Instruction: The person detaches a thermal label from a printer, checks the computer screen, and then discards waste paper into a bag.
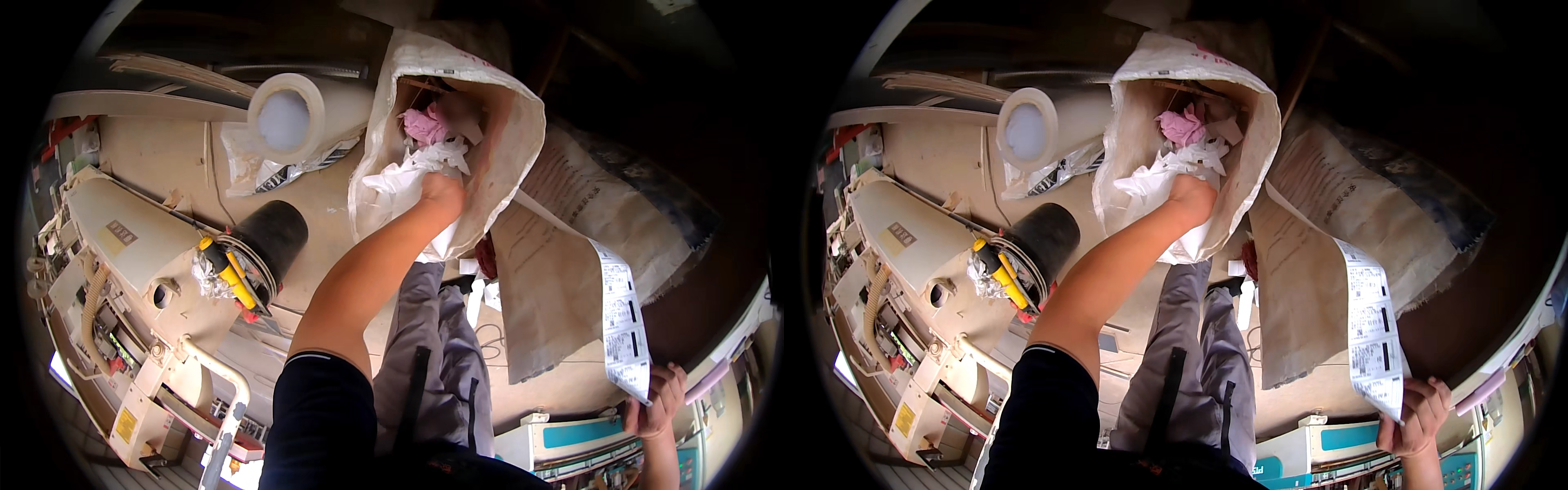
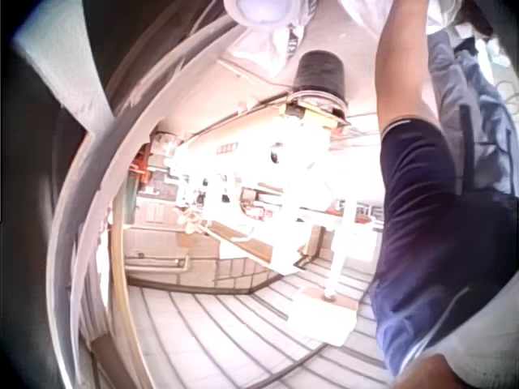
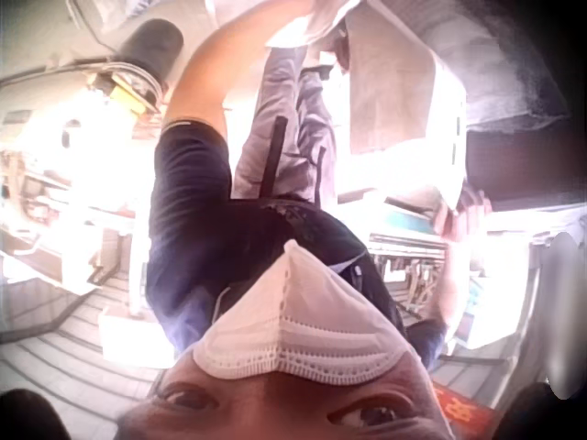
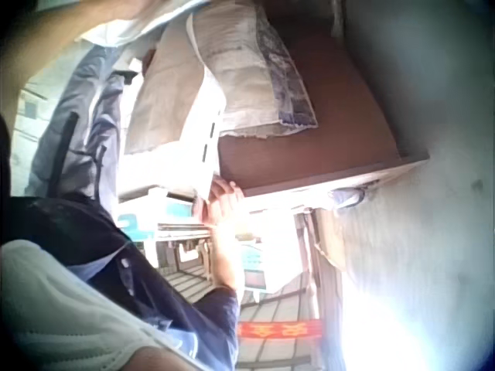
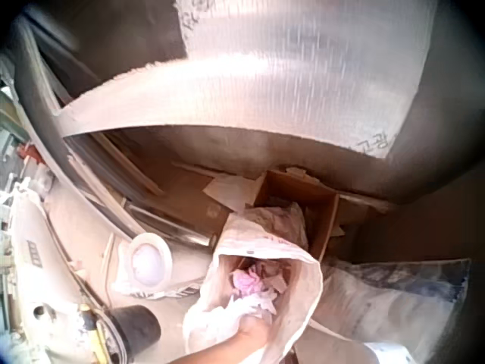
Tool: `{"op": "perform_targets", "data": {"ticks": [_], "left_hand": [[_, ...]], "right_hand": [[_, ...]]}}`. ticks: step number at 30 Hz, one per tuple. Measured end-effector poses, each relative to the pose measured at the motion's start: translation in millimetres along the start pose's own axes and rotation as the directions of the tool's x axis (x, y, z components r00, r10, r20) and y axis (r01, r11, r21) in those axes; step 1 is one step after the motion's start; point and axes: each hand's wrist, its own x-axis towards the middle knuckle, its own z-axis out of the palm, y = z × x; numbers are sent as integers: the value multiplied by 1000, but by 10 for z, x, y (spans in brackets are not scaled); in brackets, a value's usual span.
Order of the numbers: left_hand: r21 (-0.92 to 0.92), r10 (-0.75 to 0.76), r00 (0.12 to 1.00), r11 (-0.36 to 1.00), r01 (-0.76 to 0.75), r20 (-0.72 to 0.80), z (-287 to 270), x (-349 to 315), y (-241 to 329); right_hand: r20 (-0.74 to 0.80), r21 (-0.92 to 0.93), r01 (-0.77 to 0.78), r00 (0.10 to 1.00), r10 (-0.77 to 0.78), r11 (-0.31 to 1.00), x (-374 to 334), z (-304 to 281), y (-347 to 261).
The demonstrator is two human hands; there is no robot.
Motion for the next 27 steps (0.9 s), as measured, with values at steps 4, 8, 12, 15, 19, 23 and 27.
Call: {"op": "perform_targets", "data": {"ticks": [4, 8, 12, 15, 19, 23, 27], "left_hand": [[18, -71, 996, 997, 70, 46, -248, -291, -97], [12, -150, 987, 989, 150, 58, -470, -442, -258], [25, -220, 975, 975, 220, -17, -745, -489, -507], [-191, -256, 938, 958, 214, -234, -1007, -591, -570], [-483, -229, 871, 875, -11, -435, -1274, -736, -549], [-788, -452, 712, 570, -233, -537, -1050, -1188, -229], [-814, -601, 678, 580, 6, -423, -177, -1869, 320]], "right_hand": [[-55, -7, 0, 998, 0, 1000, 111, -8, -49], [-92, -8, 3, 996, -4, 1000, 150, -18, -89], [-116, -1, 7, 993, -7, 1000, 174, -33, -109], [-145, 8, 13, 989, -12, 1000, 163, -39, -123], [-211, 1, 33, 977, -32, 999, 145, -63, -148], [-256, 5, 82, 964, -78, 997, 129, -63, -151], [-309, -29, 127, 942, -129, 992, 127, -54, -181]]}}
